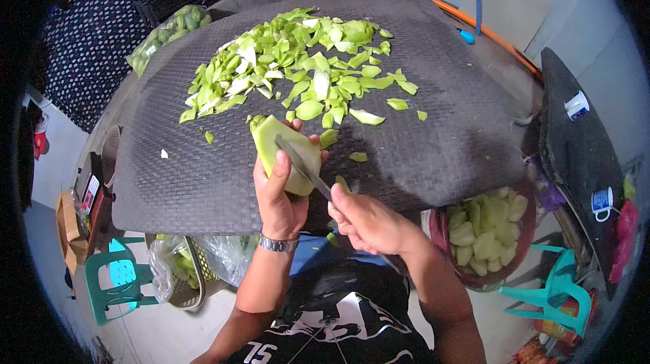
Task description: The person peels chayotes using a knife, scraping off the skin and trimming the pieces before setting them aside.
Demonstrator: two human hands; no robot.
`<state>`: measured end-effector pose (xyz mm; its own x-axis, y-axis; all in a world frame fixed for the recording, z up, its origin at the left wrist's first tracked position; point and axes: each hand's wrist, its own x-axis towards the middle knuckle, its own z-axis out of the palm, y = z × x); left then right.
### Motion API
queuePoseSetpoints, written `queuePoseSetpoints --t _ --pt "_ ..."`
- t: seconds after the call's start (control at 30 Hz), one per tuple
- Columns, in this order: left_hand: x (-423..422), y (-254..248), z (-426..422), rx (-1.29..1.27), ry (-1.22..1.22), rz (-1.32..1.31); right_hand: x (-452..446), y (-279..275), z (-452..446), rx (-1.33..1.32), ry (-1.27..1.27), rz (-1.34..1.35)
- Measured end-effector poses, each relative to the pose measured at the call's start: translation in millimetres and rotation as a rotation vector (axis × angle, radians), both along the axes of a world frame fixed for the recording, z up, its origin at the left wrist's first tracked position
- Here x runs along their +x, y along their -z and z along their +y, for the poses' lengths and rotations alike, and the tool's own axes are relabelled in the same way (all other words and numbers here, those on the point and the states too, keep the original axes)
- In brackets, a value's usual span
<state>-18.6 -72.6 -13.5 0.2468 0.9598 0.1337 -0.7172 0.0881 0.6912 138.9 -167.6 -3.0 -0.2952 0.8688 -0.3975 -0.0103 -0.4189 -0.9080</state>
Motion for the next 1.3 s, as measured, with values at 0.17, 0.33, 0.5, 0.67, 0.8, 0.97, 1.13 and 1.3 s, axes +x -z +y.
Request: queuePoseSetpoints --t 0.17,0.33,0.5,0.67,0.8,0.97,1.13,1.3 --pt "-17.6 -11.4 30.1 -0.167 0.011 0.029 22.2 -14.8 22.2 -0.017 0.229 -0.119" --pt "-26.1 -5.4 41.8 -0.300 0.124 -0.110 17.4 -21.6 33.1 0.128 0.260 -0.436" --pt "-25.0 3.0 42.2 -0.380 0.190 -0.285 -8.6 -23.3 32.7 0.308 0.168 -0.597" --pt "-29.9 11.8 45.8 -0.324 0.236 -0.295 -15.8 -27.2 5.6 0.017 0.104 -0.352" --pt "-27.8 10.2 40.0 -0.286 0.134 -0.149 -20.2 -17.3 -12.3 0.208 0.209 -0.610" --pt "-25.5 -1.1 31.7 -0.235 0.141 -0.123 -26.5 -29.9 -27.0 0.323 0.204 -0.885" --pt "-24.5 3.6 28.4 -0.193 0.157 -0.059 -33.7 -31.8 -30.8 0.308 0.192 -0.887" --pt "-20.6 2.6 26.1 -0.194 0.109 -0.022 -39.8 -29.8 -38.1 0.299 0.216 -0.922"
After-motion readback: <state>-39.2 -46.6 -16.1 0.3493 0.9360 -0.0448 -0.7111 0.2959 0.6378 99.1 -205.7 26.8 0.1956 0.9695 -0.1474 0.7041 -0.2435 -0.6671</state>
